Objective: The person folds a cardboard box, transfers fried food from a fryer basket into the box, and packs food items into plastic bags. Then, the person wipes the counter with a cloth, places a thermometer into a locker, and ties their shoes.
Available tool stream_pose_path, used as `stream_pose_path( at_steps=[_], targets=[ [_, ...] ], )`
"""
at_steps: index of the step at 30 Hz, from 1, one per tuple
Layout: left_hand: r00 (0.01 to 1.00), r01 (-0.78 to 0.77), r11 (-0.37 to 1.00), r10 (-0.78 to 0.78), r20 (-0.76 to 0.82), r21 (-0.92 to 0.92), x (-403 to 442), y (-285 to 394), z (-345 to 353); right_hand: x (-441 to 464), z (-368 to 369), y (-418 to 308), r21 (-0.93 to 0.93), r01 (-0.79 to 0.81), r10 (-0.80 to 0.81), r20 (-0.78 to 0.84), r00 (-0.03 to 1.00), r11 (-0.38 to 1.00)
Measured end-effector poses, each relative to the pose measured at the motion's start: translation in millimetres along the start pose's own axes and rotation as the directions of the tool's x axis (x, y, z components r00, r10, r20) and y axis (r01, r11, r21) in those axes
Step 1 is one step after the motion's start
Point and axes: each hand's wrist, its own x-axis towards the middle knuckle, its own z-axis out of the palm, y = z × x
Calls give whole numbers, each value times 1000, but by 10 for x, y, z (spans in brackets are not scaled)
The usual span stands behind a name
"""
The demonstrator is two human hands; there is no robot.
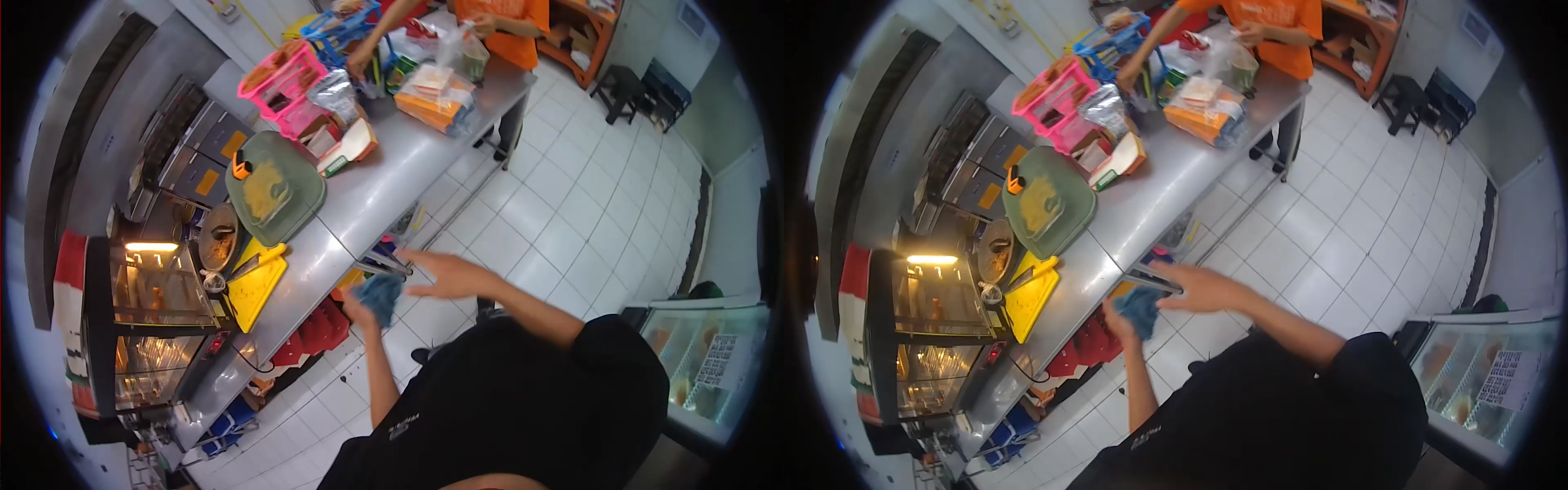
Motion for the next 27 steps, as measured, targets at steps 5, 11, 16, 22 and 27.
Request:
stream_pose_path(
  at_steps=[5, 11, 16, 22, 27],
  targets=[
    [897, 154, 980, -193, 397, 127, -660, -193, 2151, -65, -165, 1227, 619, 165, 318, -592, 740, 768],
    [622, -492, 680, -163, 766, 544, -603, -63, 2742, -200, -719, 2034, 762, 237, 583, -623, 522, 602],
    [707, -330, 742, -216, 673, 584, 274, -173, 3204, 43, -1033, 3138, 810, -57, 766, -527, 367, 584],
    [882, -409, 686, 126, 455, 602, 1838, -315, 4400, -83, -1743, 2978, 875, 7, 727, -406, 553, 483],
    [872, -364, 760, 76, 484, 538, 2530, -644, 4727, -33, -2275, 2873, 844, -26, 699, -426, 574, 535]
  ],
)
